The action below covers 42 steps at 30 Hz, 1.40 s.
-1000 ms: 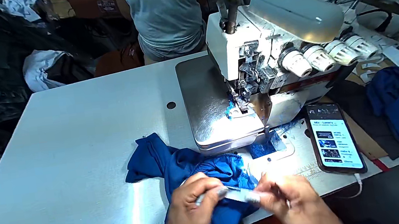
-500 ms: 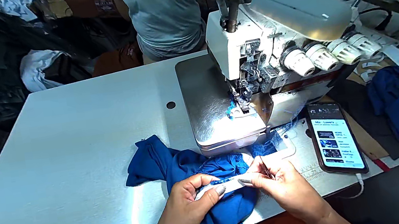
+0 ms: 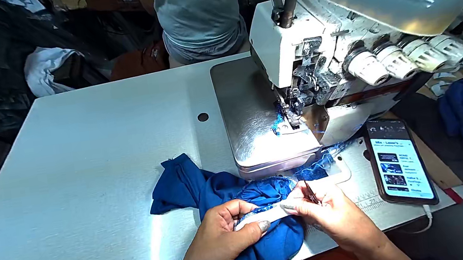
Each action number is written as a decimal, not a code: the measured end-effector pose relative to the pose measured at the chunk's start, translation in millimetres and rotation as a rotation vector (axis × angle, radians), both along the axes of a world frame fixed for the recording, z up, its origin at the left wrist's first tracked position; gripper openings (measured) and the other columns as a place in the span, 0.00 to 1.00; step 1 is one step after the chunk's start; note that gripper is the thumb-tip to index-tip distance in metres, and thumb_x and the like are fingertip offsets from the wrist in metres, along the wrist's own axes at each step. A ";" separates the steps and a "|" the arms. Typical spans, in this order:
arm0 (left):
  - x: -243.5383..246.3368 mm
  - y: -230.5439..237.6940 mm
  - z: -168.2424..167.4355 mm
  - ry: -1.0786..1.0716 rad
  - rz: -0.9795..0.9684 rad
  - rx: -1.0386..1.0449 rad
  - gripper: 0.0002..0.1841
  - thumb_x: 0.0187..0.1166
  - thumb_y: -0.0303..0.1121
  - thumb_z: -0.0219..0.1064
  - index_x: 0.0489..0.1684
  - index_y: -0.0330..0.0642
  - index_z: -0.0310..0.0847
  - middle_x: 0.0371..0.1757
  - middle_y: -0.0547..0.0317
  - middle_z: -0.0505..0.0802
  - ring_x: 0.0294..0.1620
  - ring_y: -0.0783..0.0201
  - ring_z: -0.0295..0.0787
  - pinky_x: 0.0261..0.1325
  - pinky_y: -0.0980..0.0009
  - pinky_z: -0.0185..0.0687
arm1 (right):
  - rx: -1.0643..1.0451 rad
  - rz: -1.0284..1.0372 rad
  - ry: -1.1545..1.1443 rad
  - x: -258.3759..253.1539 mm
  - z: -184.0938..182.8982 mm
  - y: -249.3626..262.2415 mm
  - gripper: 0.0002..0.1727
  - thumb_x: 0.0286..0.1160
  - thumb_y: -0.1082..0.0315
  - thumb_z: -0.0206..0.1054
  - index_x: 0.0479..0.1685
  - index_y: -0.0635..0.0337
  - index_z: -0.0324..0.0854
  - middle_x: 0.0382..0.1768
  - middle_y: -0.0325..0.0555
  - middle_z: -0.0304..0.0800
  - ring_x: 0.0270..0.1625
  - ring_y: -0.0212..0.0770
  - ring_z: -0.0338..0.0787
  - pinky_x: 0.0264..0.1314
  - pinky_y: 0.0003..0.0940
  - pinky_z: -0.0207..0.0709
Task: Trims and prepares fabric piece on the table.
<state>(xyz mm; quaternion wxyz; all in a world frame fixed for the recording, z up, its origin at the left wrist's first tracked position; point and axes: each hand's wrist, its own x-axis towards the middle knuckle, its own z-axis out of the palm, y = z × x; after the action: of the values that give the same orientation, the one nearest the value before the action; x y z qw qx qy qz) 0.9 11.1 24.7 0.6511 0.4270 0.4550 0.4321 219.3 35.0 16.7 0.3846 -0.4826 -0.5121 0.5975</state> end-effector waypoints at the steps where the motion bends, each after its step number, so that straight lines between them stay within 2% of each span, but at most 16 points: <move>1: 0.7 0.1 0.4 0.012 -0.004 0.002 0.06 0.63 0.26 0.77 0.35 0.43 0.91 0.30 0.67 0.94 0.31 0.78 0.90 0.37 0.82 0.86 | 0.003 -0.004 -0.003 -0.3 0.3 -0.5 0.07 0.68 0.69 0.73 0.24 0.49 0.85 0.20 0.23 0.82 0.21 0.15 0.74 0.25 0.13 0.67; 5: 6.5 -0.9 2.6 0.044 0.034 0.006 0.05 0.65 0.26 0.77 0.35 0.42 0.93 0.31 0.66 0.95 0.33 0.78 0.91 0.40 0.81 0.87 | 0.014 -0.009 0.009 -2.3 -0.4 -2.6 0.06 0.68 0.69 0.72 0.26 0.51 0.85 0.21 0.24 0.82 0.22 0.16 0.75 0.25 0.13 0.68; 8: 10.3 -0.2 3.8 0.052 0.079 -0.018 0.03 0.65 0.25 0.75 0.32 0.41 0.93 0.30 0.64 0.95 0.32 0.77 0.91 0.40 0.80 0.87 | 0.093 -0.043 -0.090 -5.5 0.1 -5.2 0.02 0.69 0.66 0.73 0.32 0.52 0.87 0.24 0.26 0.84 0.25 0.16 0.78 0.29 0.13 0.71; 10: 11.4 0.4 3.9 0.047 0.113 -0.033 0.02 0.65 0.24 0.75 0.31 0.41 0.93 0.28 0.62 0.95 0.31 0.76 0.91 0.38 0.80 0.87 | 0.280 -0.084 -0.212 -6.8 0.0 -11.0 0.13 0.67 0.58 0.75 0.46 0.53 0.84 0.28 0.26 0.83 0.29 0.17 0.79 0.32 0.13 0.74; 11: 11.4 0.5 4.2 0.038 0.128 -0.042 0.02 0.65 0.24 0.75 0.31 0.40 0.92 0.28 0.62 0.95 0.30 0.76 0.91 0.38 0.80 0.87 | 0.386 -0.088 -0.267 -6.6 0.5 -15.0 0.20 0.69 0.55 0.75 0.55 0.56 0.81 0.32 0.28 0.83 0.32 0.17 0.80 0.35 0.13 0.75; 12: 11.6 0.7 4.6 0.034 0.139 -0.048 0.02 0.65 0.23 0.76 0.30 0.40 0.92 0.27 0.62 0.95 0.30 0.75 0.91 0.37 0.80 0.87 | 0.487 -0.076 -0.316 -6.1 2.0 -18.9 0.23 0.72 0.55 0.73 0.60 0.60 0.79 0.36 0.32 0.85 0.35 0.18 0.81 0.38 0.14 0.77; 14: 12.1 0.8 4.2 0.036 0.151 -0.051 0.02 0.64 0.23 0.75 0.30 0.40 0.92 0.27 0.61 0.95 0.29 0.75 0.91 0.37 0.80 0.87 | 0.650 -0.027 -0.391 -6.5 7.0 -25.9 0.20 0.77 0.61 0.67 0.60 0.66 0.83 0.41 0.42 0.92 0.38 0.21 0.86 0.43 0.15 0.81; 17: 12.2 -0.1 2.5 0.047 0.152 -0.038 0.02 0.65 0.24 0.75 0.31 0.39 0.92 0.28 0.61 0.95 0.30 0.75 0.91 0.36 0.80 0.87 | 0.766 0.010 -0.511 -9.9 4.9 -32.1 0.18 0.78 0.64 0.64 0.60 0.64 0.88 0.44 0.48 0.91 0.41 0.28 0.86 0.47 0.17 0.79; 21: 11.6 -1.0 1.8 0.049 0.160 -0.044 0.03 0.64 0.24 0.76 0.32 0.38 0.92 0.29 0.59 0.95 0.30 0.74 0.91 0.37 0.79 0.87 | 0.777 -0.007 -0.569 -13.7 -2.0 -32.4 0.19 0.77 0.64 0.64 0.61 0.63 0.90 0.44 0.48 0.92 0.37 0.28 0.86 0.42 0.17 0.80; 26: 11.7 -1.0 -0.2 0.044 0.161 -0.020 0.03 0.64 0.25 0.76 0.32 0.39 0.93 0.28 0.60 0.95 0.31 0.75 0.91 0.37 0.80 0.87 | 0.744 0.004 -0.571 -14.6 -3.6 -30.9 0.19 0.77 0.64 0.64 0.61 0.63 0.89 0.45 0.48 0.94 0.39 0.29 0.89 0.44 0.19 0.83; 30: 12.3 -1.1 0.9 0.040 0.170 -0.024 0.03 0.64 0.24 0.76 0.31 0.39 0.93 0.28 0.60 0.95 0.30 0.74 0.92 0.37 0.79 0.88 | 0.708 0.015 -0.527 -14.7 -4.1 -30.8 0.19 0.77 0.65 0.64 0.62 0.64 0.89 0.48 0.47 0.95 0.48 0.28 0.91 0.54 0.19 0.83; 38: 11.3 -1.3 -2.2 0.052 0.164 0.007 0.02 0.64 0.25 0.76 0.31 0.40 0.93 0.29 0.61 0.95 0.31 0.75 0.91 0.37 0.80 0.87 | 0.700 0.020 -0.491 -15.5 -4.9 -29.7 0.19 0.77 0.66 0.64 0.61 0.66 0.88 0.49 0.48 0.95 0.49 0.28 0.92 0.55 0.19 0.84; 42: 12.5 -3.3 -6.5 0.110 0.179 0.062 0.03 0.65 0.27 0.77 0.32 0.40 0.93 0.30 0.60 0.95 0.32 0.74 0.92 0.38 0.79 0.87 | 0.715 -0.003 -0.539 -17.1 -5.4 -31.3 0.19 0.77 0.66 0.64 0.61 0.65 0.89 0.48 0.49 0.94 0.46 0.29 0.91 0.51 0.20 0.85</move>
<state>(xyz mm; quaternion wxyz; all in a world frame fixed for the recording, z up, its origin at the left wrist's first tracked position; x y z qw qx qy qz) 13.4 7.8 18.3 0.5704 0.4277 0.5130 0.4781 202.2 3.7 11.2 0.3807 -0.4584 -0.7678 0.2352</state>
